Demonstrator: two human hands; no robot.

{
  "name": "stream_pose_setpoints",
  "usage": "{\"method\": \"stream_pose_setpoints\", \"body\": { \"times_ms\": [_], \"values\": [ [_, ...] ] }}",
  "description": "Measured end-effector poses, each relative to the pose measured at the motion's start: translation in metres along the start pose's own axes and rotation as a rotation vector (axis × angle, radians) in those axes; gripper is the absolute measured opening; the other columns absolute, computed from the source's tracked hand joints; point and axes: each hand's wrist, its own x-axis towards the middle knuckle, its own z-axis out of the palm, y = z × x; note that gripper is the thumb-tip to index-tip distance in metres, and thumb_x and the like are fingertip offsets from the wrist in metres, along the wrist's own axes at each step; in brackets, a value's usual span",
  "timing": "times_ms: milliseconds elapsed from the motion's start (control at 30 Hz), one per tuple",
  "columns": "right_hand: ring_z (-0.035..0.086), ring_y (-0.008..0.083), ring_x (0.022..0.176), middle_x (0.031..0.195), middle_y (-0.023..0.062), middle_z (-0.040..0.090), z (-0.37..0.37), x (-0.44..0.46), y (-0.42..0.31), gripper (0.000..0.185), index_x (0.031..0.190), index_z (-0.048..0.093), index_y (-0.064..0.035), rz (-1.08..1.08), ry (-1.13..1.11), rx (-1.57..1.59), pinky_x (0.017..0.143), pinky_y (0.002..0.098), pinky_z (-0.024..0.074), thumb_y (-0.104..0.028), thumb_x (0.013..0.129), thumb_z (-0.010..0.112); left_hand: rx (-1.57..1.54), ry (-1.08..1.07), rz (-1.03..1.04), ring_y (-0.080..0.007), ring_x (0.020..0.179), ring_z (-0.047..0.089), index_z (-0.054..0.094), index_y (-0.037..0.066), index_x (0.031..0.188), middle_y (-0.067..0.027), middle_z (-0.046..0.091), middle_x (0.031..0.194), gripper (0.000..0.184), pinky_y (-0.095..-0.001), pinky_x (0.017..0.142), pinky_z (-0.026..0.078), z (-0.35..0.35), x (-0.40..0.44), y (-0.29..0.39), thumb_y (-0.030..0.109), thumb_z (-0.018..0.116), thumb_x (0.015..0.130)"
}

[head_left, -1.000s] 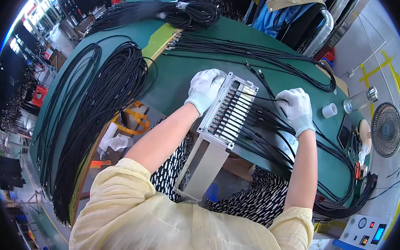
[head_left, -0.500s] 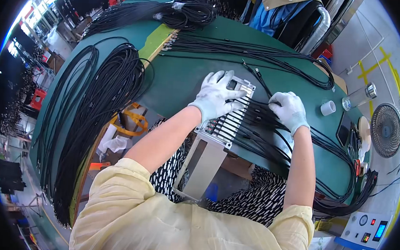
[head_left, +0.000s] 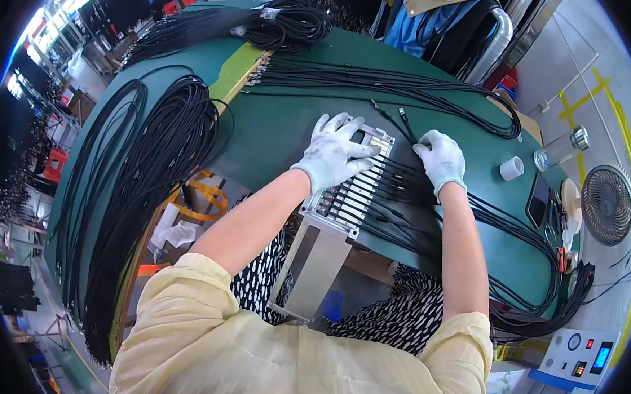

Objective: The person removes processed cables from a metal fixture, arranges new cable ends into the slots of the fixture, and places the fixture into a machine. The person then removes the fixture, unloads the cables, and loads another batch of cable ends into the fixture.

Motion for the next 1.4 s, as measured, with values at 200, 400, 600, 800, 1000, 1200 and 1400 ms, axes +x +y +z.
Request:
{"method": "stream_pose_setpoints", "body": {
  "times_ms": [200, 400, 600, 800, 1000, 1200, 1400],
  "values": [
    [0.060, 0.0319, 0.092, 0.090, 0.0100, 0.066, -0.005, -0.003, 0.005, 0.011, 0.088, 0.067, -0.0106, -0.246, 0.106, 0.244, 0.082, 0.0417, 0.0482, -0.020, 0.081, 0.069, -0.246, 0.130, -0.144, -0.0345, 0.134, 0.041, 0.073, 0.021, 0.107, -0.0132, 0.055, 0.136, 0.028, -0.0474, 0.115, 0.025, 0.005, 0.007, -0.011, 0.038, 0.064, 0.086],
    [0.057, 0.0312, 0.088, 0.084, 0.0072, 0.063, -0.022, -0.016, -0.016, 0.012, 0.086, 0.067, -0.0097, -0.494, 0.044, 0.283, 0.081, 0.0408, 0.0467, -0.017, 0.078, 0.072, -0.223, 0.379, -0.059, -0.0346, 0.117, 0.054, 0.070, 0.009, 0.096, -0.0131, 0.065, 0.119, 0.025, -0.0445, 0.102, 0.040, -0.001, 0.011, -0.019, 0.031, 0.064, 0.087],
    [0.057, 0.0318, 0.091, 0.090, 0.0099, 0.066, -0.014, -0.031, -0.049, 0.027, 0.091, 0.069, -0.0060, -0.546, 0.121, 0.427, 0.083, 0.0408, 0.0463, -0.027, 0.075, 0.075, -0.249, 0.395, 0.191, -0.0350, 0.114, 0.054, 0.066, 0.010, 0.083, -0.0117, 0.065, 0.117, 0.016, -0.0441, 0.099, 0.043, -0.008, 0.014, -0.006, 0.026, 0.069, 0.083],
    [0.057, 0.0319, 0.084, 0.081, 0.0097, 0.065, -0.024, -0.031, -0.055, 0.020, 0.085, 0.068, -0.0059, -0.557, 0.073, 0.444, 0.077, 0.0403, 0.0455, -0.022, 0.075, 0.073, -0.340, 0.410, 0.231, -0.0344, 0.113, 0.055, 0.068, 0.010, 0.081, -0.0117, 0.065, 0.118, 0.010, -0.0437, 0.098, 0.043, -0.014, 0.013, -0.001, 0.018, 0.073, 0.079],
    [0.060, 0.0311, 0.085, 0.083, 0.0097, 0.067, -0.029, -0.026, -0.028, 0.011, 0.084, 0.069, -0.0070, -0.456, 0.211, 0.284, 0.078, 0.0403, 0.0479, -0.015, 0.077, 0.071, -0.317, 0.441, -0.096, -0.0294, 0.115, 0.054, 0.071, 0.009, 0.085, -0.0103, 0.066, 0.116, 0.011, -0.0399, 0.100, 0.042, -0.013, 0.009, -0.017, 0.019, 0.068, 0.083],
    [0.062, 0.0296, 0.083, 0.081, 0.0082, 0.069, -0.019, -0.027, -0.028, 0.009, 0.083, 0.071, -0.0102, -0.402, 0.102, 0.315, 0.078, 0.0397, 0.0487, -0.019, 0.080, 0.070, -0.210, 0.307, -0.344, -0.0288, 0.116, 0.055, 0.073, 0.009, 0.096, -0.0089, 0.067, 0.116, 0.022, -0.0387, 0.101, 0.043, -0.002, 0.008, -0.026, 0.027, 0.065, 0.086],
    [0.062, 0.0273, 0.081, 0.077, 0.0047, 0.069, -0.020, -0.026, -0.021, 0.009, 0.081, 0.071, -0.0141, -0.429, 0.122, 0.168, 0.077, 0.0387, 0.0491, -0.023, 0.081, 0.069, -0.155, 0.318, -0.354, -0.0290, 0.104, 0.060, 0.072, 0.013, 0.095, -0.0073, 0.070, 0.103, 0.022, -0.0404, 0.095, 0.044, 0.002, 0.010, -0.029, 0.030, 0.063, 0.087]
  ]
}}
